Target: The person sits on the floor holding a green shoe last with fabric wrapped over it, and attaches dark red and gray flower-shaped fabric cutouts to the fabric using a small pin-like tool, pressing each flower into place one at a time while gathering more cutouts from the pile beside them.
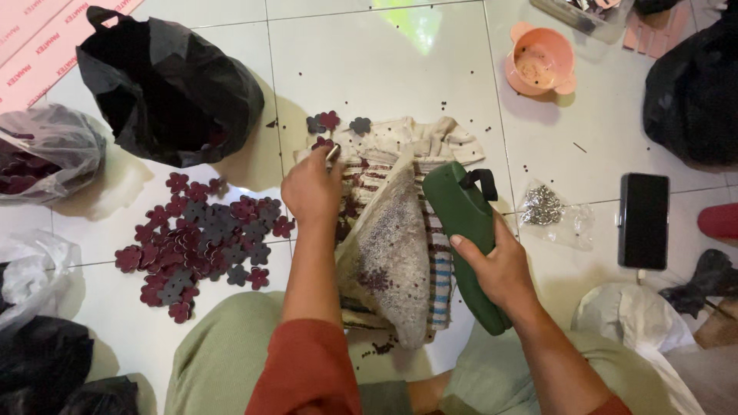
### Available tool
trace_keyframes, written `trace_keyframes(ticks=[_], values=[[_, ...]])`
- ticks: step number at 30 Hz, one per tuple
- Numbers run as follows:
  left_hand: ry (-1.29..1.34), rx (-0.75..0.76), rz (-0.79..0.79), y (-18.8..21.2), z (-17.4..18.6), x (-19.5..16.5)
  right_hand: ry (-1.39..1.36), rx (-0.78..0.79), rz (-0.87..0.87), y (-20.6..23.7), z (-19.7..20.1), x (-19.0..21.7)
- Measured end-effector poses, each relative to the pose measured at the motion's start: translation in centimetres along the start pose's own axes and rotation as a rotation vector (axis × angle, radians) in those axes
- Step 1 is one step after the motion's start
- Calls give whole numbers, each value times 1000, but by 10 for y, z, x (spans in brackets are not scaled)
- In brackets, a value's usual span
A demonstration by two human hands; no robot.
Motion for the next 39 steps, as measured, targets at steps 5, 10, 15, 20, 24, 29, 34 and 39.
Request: trace_keyframes(ticks=[5, 10, 15, 20, 24, 29, 34, 39], values=[[-115, 63, 36, -15, -10, 4, 3, -10, 25, -1, 4, 3], [30, 61, 133, -5, 22, 1, 6, 3, 43, 0, 2, 6], [198, 343, 99, 50, 26, -38, -63, 18, -13, -1, 0, 2], [217, 300, -189, 87, 34, -75, 44, 0, 52, 0, 1, 6], [437, 406, 124, 95, 9, -44, 105, 7, -22, -1, 1, -2], [1283, 361, 252, 87, -17, -36, 57, 12, -22, -2, 0, -1], [1402, 290, 251, 93, -31, -31, 52, 36, -26, -2, -3, -2], [1393, 208, 144, 95, -30, -36, 79, 28, 60, -1, -3, 4]])
Point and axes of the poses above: each hand's wrist, its own y-axis away from the middle knuckle, its own z-axis out of the back of the hand, x = y × z, the point moved 9 cm from there along -y, towards the middle knuckle, and after that the axes turned 4 degrees about -y, right-handed, at the moved point
